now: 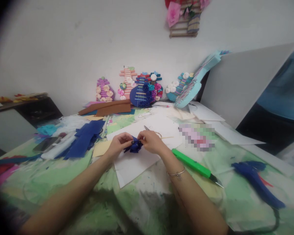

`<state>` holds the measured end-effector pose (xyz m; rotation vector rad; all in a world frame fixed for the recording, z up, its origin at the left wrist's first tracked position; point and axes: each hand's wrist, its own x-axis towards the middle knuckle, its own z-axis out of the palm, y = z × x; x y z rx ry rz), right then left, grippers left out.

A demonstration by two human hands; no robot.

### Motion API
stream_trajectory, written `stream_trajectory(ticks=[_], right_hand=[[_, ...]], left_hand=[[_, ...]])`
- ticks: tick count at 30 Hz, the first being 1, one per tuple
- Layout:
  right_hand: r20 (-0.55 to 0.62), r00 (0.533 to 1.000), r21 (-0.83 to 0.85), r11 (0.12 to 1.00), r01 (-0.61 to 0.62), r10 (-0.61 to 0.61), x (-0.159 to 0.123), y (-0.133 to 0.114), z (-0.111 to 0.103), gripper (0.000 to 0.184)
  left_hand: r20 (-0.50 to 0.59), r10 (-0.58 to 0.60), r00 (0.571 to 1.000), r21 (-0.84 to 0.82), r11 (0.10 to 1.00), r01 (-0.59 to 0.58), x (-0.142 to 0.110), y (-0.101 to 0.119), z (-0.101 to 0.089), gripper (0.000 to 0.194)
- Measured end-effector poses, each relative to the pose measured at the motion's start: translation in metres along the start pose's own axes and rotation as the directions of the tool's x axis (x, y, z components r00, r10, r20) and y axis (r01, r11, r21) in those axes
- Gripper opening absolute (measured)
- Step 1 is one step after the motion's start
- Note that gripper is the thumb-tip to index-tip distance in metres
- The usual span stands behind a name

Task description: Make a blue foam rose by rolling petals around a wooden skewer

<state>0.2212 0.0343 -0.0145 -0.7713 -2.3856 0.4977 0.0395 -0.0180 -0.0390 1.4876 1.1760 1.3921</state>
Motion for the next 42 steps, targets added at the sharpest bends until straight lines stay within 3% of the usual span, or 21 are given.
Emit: stream_trajectory(ticks=[25,42], right_hand=[[-0.003,1.0,-0.001,1.0,0.014,-0.014,0.0,0.0019,0.0017,0.02],[-0.064,0.997,0.053,0.997,0.047,-0.043,-0.0011,-0.0017,0.0002,0.022]], left_hand=[[-0.009,-0.009,1.0,-0.037,0.999,0.009,-0.0022,0.0035,0.0002,0.013],[-0.009,0.084,0.996,-0.033,0.996,-0.085,-0.0023,0.0039,0.0015,0.02]])
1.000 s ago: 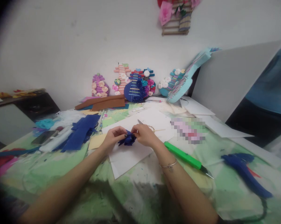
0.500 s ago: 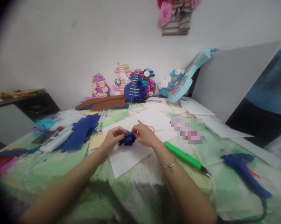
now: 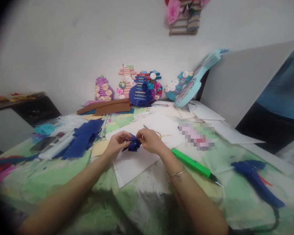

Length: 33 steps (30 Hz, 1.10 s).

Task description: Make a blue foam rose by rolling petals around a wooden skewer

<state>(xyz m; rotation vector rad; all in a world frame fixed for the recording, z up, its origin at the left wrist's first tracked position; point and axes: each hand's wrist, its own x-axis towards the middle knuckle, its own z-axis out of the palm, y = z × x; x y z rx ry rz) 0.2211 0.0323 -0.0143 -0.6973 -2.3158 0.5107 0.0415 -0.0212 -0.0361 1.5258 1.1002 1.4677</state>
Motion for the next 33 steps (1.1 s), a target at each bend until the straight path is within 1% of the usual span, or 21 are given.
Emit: stream_trajectory(ticks=[4,7,11,15,19,22,27,33], right_hand=[[-0.013,1.0,-0.004,1.0,0.015,-0.015,-0.001,0.0,0.001,0.021],[-0.024,0.999,-0.016,0.999,0.031,-0.031,-0.001,-0.002,0.001,0.021],[-0.044,0.998,-0.033,0.999,0.042,-0.043,-0.003,-0.004,0.0,0.023],[-0.057,0.997,-0.056,0.997,0.05,-0.053,-0.005,-0.006,0.0,0.022],[-0.058,0.997,-0.083,0.995,0.046,-0.051,-0.006,-0.007,-0.002,0.023],[-0.062,0.997,-0.091,0.995,0.033,-0.039,-0.006,-0.009,-0.004,0.023],[-0.045,0.999,-0.096,0.995,0.008,-0.012,-0.005,-0.013,-0.006,0.023],[-0.027,0.999,-0.111,0.993,0.037,-0.041,-0.003,-0.015,-0.005,0.022]], left_hand=[[-0.008,-0.015,1.0,-0.005,1.0,0.015,0.001,0.0,0.001,0.02],[-0.009,0.008,1.0,0.018,1.0,-0.008,0.002,0.001,0.0,0.017],[0.026,0.031,0.999,0.075,0.997,-0.033,0.005,0.002,-0.003,0.014],[0.07,0.082,0.994,0.137,0.986,-0.091,0.008,0.005,-0.007,0.013],[0.107,0.171,0.98,0.244,0.951,-0.192,0.011,0.01,-0.01,0.012],[0.136,0.193,0.972,0.281,0.933,-0.225,0.013,0.012,-0.012,0.011],[0.156,0.147,0.977,0.209,0.962,-0.178,0.019,0.008,-0.016,0.012],[0.176,0.11,0.978,0.124,0.983,-0.133,0.019,0.002,-0.019,0.009]])
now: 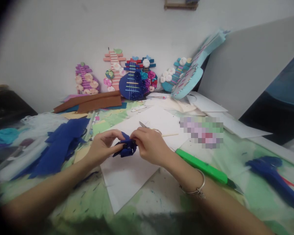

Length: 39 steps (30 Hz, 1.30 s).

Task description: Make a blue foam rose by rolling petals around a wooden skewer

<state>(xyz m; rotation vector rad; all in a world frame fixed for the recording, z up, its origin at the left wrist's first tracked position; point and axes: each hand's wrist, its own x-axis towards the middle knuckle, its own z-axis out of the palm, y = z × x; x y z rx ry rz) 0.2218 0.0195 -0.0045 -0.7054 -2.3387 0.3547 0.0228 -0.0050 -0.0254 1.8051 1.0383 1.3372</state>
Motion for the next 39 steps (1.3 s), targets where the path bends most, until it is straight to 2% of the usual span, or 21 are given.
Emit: stream_trajectory(ticks=[9,17,29,39], right_hand=[[0.05,0.999,-0.012,1.0,0.022,-0.021,0.005,0.001,0.001,0.017],[0.072,0.997,-0.045,0.998,0.04,-0.037,-0.001,0.008,0.008,0.015],[0.173,0.981,0.004,0.996,0.091,-0.09,-0.007,0.009,0.001,0.018],[0.146,0.983,-0.004,0.994,0.111,-0.109,-0.009,0.011,0.005,0.013]], left_hand=[[0.003,0.037,0.999,0.045,0.998,-0.037,-0.007,0.0,0.0,0.009],[0.006,-0.019,1.0,0.066,0.998,0.019,-0.011,-0.003,0.002,0.005],[0.055,-0.098,0.994,0.072,0.993,0.094,-0.017,-0.007,0.005,0.005],[0.062,-0.103,0.993,0.064,0.993,0.099,-0.015,-0.007,0.006,0.009]])
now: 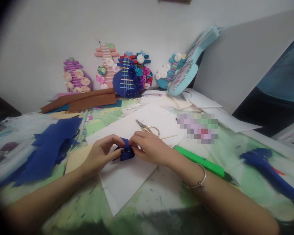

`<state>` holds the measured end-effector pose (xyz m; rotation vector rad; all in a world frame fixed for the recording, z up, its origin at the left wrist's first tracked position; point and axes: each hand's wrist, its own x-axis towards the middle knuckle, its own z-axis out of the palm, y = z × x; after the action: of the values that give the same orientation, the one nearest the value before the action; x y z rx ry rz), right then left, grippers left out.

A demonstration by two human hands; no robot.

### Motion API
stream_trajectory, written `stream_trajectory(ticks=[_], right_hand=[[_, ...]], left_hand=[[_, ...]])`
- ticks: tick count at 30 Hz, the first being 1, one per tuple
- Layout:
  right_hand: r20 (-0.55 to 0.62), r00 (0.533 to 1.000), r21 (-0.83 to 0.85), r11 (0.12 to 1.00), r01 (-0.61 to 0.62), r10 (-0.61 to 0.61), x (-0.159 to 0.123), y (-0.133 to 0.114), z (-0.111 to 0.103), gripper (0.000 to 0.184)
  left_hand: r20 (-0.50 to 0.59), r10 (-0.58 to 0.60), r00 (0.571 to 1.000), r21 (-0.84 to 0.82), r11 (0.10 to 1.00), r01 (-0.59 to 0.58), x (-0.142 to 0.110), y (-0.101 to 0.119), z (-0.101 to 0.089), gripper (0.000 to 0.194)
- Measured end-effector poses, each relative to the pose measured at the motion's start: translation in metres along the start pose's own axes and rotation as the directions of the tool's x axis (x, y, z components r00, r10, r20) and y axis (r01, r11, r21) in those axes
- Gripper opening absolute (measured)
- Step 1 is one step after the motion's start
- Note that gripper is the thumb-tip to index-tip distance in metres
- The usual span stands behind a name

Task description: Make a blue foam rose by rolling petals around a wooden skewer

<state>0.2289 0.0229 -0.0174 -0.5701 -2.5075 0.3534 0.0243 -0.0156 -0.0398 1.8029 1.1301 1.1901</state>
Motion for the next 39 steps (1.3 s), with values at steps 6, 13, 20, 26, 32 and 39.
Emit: stream_trajectory(ticks=[6,13,20,26,32,39], right_hand=[[-0.001,1.0,-0.037,0.999,-0.011,0.011,-0.0012,-0.0006,0.001,0.012],[-0.013,1.0,-0.05,0.999,0.002,-0.003,-0.0036,0.0018,0.0053,0.012],[-0.028,1.0,-0.089,0.996,0.009,-0.011,-0.0041,-0.0016,0.0056,0.013],[-0.027,0.999,-0.113,0.993,0.02,-0.023,-0.0038,-0.0024,0.0053,0.013],[-0.012,1.0,-0.142,0.99,0.02,-0.022,-0.0042,-0.0034,0.0056,0.013],[-0.009,1.0,-0.172,0.985,0.02,-0.022,-0.0041,-0.0036,0.0063,0.013]], left_hand=[[0.002,0.02,1.0,0.012,1.0,-0.02,-0.0004,-0.0026,-0.0007,0.006],[-0.003,0.037,0.999,0.039,0.999,-0.037,-0.0002,-0.0036,-0.0019,0.009],[0.041,0.086,0.995,0.064,0.994,-0.089,0.0023,-0.0003,-0.0068,0.018],[0.043,0.09,0.995,0.078,0.993,-0.093,0.0029,0.0012,-0.0071,0.016],[0.04,0.075,0.996,0.089,0.993,-0.078,0.0036,0.0041,-0.0062,0.014],[0.035,0.067,0.997,0.09,0.993,-0.07,0.002,0.0029,-0.0075,0.014]])
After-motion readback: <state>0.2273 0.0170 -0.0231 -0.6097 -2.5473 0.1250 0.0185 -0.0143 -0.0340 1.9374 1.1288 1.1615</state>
